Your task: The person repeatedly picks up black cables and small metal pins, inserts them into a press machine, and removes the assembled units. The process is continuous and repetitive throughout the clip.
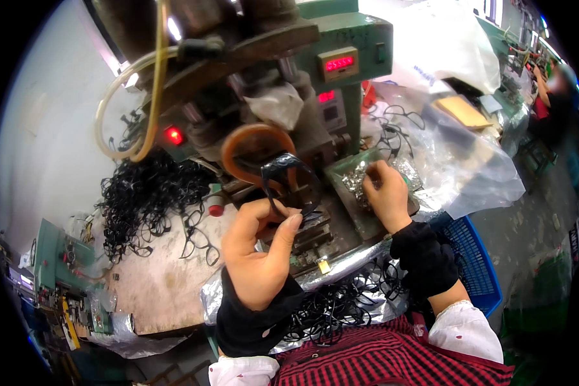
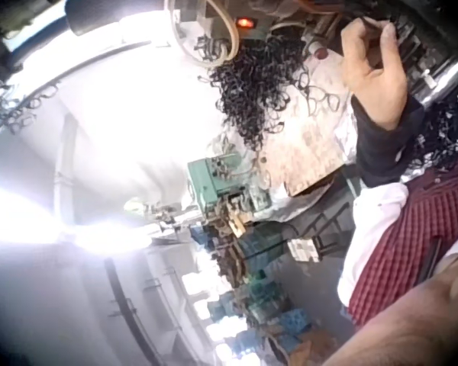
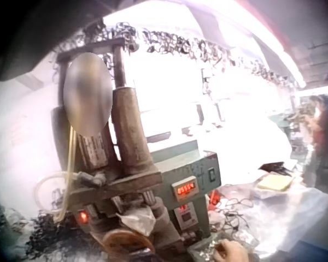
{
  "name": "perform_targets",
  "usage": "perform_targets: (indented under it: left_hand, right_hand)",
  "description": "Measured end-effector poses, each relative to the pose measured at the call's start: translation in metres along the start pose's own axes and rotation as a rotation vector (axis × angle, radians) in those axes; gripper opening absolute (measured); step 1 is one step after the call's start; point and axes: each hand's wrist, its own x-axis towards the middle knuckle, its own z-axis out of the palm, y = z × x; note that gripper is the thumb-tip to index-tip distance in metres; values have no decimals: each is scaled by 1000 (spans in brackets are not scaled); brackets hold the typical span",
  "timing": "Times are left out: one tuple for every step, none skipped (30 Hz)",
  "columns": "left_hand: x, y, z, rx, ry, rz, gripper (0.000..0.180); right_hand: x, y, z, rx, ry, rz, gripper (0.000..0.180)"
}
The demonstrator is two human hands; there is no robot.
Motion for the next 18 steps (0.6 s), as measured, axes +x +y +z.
perform_targets:
  left_hand:
    - [-4, -3, 0, 13, 20, 7, 16]
    - [-9, -4, -2, 44, 55, 16, 16]
    - [-19, -3, -1, 80, 60, 74, 17]
    - [-30, -5, -2, 66, 107, 93, 19]
    - [-37, -6, -11, 219, 116, 187, 20]
    - [-45, -9, -21, 379, 121, 267, 21]
    - [-57, -19, -37, 480, 255, 307, 21]
    - [-62, -25, -56, 595, 395, 290, 20]
    - [-62, -28, -75, 627, 518, 220, 19]
    - [-58, -35, -91, 524, 643, 110, 15]
    - [-45, -43, -103, 454, 664, 42, 10]
    - [-39, -60, -132, 528, 619, -24, 10]
    - [-28, -70, -145, 490, 536, -104, 12]
    - [-18, -86, -162, 485, 453, -215, 17]
    - [-10, -100, -169, 561, 430, -305, 21]
    - [-12, -138, -199, 805, 381, -334, 34]
    - [-7, -156, -198, 959, 359, -424, 40]
    - [-4, -171, -197, 1116, 329, -513, 46]
  right_hand:
    - [2, 0, 4, 22, 22, -11, 8]
    - [6, -4, 14, 66, 36, -29, 8]
    - [6, -3, 8, 224, -37, 19, 12]
    - [3, -3, 11, 363, -71, 149, 16]
    - [-2, 15, 6, 357, -30, 192, 16]
    - [-4, 9, -8, 424, -53, 365, 17]
    - [-9, 17, -18, 410, -55, 339, 18]
    - [-19, 19, -23, 610, -16, 433, 18]
    - [-19, 18, -21, 659, -29, 477, 17]
    - [-21, 19, -24, 685, -37, 518, 17]
    - [-20, 18, -26, 632, -66, 527, 17]
    - [-14, 7, -23, 606, -108, 526, 17]
    - [-15, 5, -9, 653, -122, 494, 17]
    - [-16, 2, 4, 666, -123, 440, 15]
    - [-14, -13, 8, 633, -132, 408, 14]
    - [-13, -30, 9, 603, -148, 377, 14]
    - [-11, -38, 9, 528, -124, 291, 13]
    - [-9, -44, 7, 451, -100, 211, 11]
